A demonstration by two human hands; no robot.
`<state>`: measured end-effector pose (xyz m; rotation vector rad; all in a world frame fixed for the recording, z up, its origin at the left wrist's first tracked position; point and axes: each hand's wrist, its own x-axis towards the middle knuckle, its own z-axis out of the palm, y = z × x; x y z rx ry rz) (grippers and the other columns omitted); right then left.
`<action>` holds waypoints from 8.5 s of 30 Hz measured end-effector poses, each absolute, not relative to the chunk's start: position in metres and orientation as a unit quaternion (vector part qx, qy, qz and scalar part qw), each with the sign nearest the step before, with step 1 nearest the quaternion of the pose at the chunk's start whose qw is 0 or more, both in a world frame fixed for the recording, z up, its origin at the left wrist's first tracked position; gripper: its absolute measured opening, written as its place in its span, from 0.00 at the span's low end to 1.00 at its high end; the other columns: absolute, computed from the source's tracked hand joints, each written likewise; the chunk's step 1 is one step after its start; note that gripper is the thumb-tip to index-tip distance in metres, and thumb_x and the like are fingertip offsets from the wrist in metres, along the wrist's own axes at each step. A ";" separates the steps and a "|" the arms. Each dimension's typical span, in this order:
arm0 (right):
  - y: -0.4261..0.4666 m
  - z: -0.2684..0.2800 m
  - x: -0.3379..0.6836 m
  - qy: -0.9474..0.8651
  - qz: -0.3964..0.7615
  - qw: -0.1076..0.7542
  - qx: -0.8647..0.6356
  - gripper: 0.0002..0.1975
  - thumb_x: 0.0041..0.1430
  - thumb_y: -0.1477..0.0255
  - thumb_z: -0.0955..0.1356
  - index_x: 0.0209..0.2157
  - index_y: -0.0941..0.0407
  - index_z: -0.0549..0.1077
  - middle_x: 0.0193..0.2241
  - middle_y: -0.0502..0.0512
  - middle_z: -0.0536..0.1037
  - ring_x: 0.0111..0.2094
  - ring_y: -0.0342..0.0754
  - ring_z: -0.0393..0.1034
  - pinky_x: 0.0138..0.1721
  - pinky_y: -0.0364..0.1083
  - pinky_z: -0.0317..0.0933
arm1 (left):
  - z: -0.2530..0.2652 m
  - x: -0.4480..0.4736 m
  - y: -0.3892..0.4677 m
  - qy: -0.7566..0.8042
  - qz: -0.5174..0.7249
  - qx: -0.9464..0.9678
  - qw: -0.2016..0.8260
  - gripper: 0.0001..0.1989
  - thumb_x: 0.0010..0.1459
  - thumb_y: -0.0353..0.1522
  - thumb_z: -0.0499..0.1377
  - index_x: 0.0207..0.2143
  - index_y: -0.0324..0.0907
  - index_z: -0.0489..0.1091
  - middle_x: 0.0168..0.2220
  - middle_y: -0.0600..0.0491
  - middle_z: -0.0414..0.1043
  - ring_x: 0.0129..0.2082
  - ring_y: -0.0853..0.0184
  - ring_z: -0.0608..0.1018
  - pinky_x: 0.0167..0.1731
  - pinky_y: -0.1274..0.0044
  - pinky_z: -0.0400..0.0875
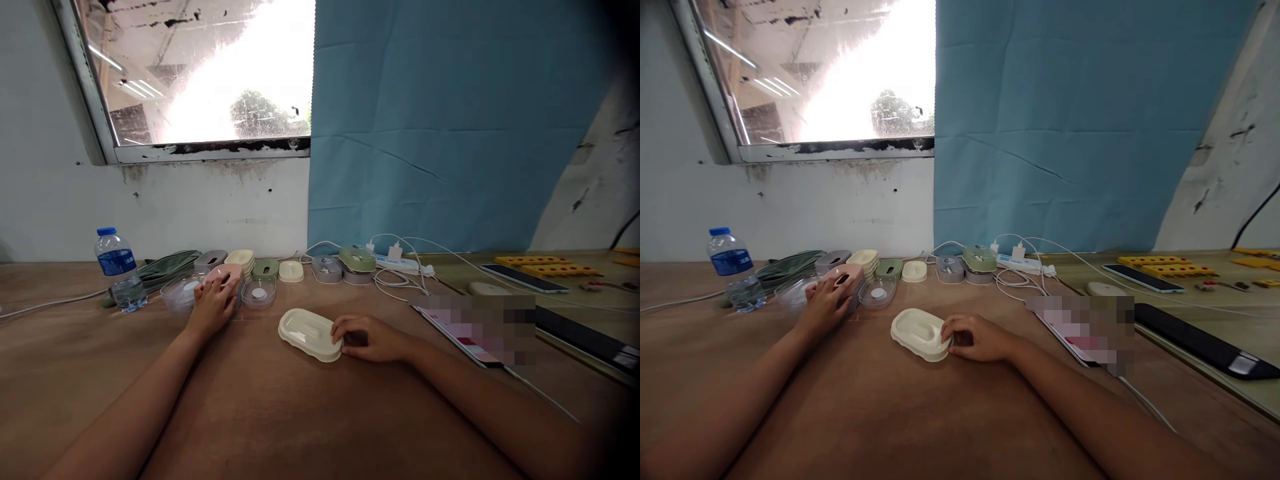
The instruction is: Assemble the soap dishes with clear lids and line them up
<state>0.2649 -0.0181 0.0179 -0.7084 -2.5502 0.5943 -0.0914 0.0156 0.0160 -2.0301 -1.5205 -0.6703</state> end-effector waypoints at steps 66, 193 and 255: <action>0.103 -0.007 0.182 -0.843 -0.046 0.279 -0.458 0.19 0.46 0.79 0.63 0.43 0.57 0.67 0.44 0.58 0.63 0.44 0.50 0.59 0.47 0.47 0.52 | 0.011 -0.053 0.000 -0.472 -0.214 -0.844 0.137 0.21 0.51 0.27 0.49 0.49 0.46 0.61 0.47 0.48 0.65 0.48 0.59 0.63 0.49 0.63 0.50; -0.031 0.016 0.251 -0.864 0.174 0.284 -0.378 0.38 0.34 0.64 0.72 0.50 0.54 0.60 0.49 0.58 0.65 0.48 0.55 0.60 0.48 0.50 0.55 | 0.033 -0.020 -0.026 -0.297 -0.233 -0.925 0.051 0.20 0.52 0.37 0.53 0.49 0.44 0.63 0.49 0.48 0.64 0.49 0.63 0.65 0.49 0.70 0.59; -0.024 -0.001 0.252 -0.855 0.304 0.288 -0.307 0.39 0.36 0.67 0.74 0.51 0.52 0.57 0.48 0.55 0.59 0.50 0.50 0.55 0.52 0.49 0.52 | 0.055 0.021 0.170 -0.678 -0.139 -0.718 0.080 0.12 0.43 0.33 0.56 0.33 0.40 0.72 0.37 0.44 0.73 0.37 0.58 0.74 0.31 0.77 0.65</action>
